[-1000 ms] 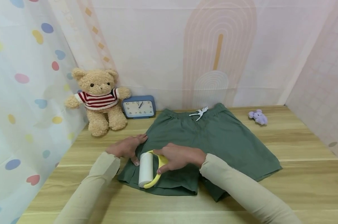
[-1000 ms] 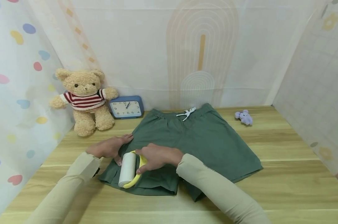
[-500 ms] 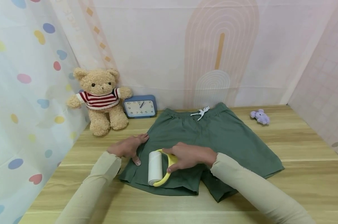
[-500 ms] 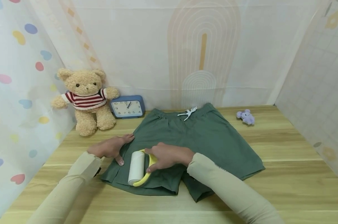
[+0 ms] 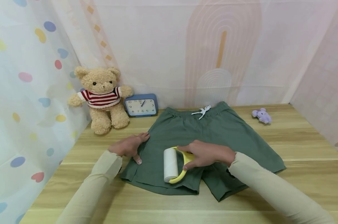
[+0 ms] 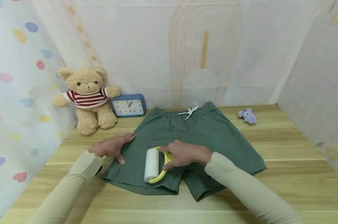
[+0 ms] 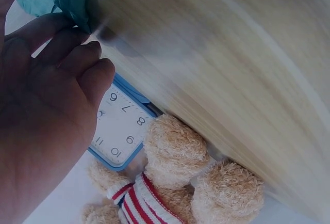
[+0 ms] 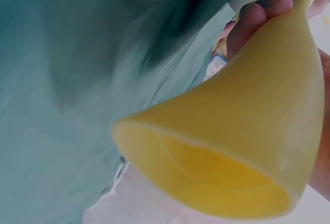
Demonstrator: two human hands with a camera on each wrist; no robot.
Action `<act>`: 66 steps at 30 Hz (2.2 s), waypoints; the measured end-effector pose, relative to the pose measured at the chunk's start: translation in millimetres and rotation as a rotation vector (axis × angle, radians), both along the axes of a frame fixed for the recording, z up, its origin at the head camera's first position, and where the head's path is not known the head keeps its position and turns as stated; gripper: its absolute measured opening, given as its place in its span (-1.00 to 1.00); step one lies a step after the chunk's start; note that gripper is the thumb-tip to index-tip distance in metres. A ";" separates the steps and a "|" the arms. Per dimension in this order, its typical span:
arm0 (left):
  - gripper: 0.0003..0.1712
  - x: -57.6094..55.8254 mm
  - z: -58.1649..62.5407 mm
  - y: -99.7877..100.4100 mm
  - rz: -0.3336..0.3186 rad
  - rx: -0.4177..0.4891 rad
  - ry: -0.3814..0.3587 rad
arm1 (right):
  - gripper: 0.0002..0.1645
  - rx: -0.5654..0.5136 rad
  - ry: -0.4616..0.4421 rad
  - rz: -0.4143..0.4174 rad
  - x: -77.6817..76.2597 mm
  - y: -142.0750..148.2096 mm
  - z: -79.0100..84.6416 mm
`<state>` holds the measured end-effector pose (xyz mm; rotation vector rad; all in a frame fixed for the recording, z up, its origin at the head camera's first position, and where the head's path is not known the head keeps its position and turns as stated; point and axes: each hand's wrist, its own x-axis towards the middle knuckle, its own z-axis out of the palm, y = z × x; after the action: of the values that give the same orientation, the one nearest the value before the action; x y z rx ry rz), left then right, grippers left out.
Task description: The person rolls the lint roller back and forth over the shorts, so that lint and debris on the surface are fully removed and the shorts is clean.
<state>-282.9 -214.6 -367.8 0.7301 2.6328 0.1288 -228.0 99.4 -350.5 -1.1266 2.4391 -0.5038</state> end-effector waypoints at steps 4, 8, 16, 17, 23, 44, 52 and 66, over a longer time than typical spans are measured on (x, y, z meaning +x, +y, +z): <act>0.36 -0.2 0.7 0.9 0.004 -0.010 -0.007 | -0.06 -0.012 -0.012 -0.010 0.7 16.4 0.6; 0.36 -2.4 -1.1 -0.3 0.002 -0.015 -0.008 | -0.06 -0.012 -0.020 -0.027 1.3 28.8 3.0; 0.37 -3.8 -2.2 -2.3 -0.008 0.006 -0.012 | -0.06 -0.002 -0.021 -0.038 2.4 50.2 6.7; 0.37 -3.7 -2.0 -2.4 -0.008 0.008 -0.013 | -0.06 -0.004 -0.020 -0.040 2.6 53.7 7.0; 0.37 -3.3 0.0 -3.2 0.000 0.008 -0.013 | -0.05 -0.007 -0.032 -0.072 3.2 77.2 9.8; 0.35 -1.3 -0.2 -5.1 0.030 0.033 -0.026 | 0.01 -0.015 -0.022 -0.196 7.3 164.0 21.2; 0.36 -0.1 -4.6 -3.4 0.024 0.033 -0.021 | 0.02 -0.042 -0.042 -0.244 8.1 193.3 21.4; 0.34 1.1 0.6 -2.4 0.036 0.024 -0.027 | -0.09 -0.066 -0.067 -0.402 10.0 273.2 17.3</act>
<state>-281.8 -217.0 -367.2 0.6844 2.6241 0.1787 -218.0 372.6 -333.2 -0.6264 2.6107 -0.7330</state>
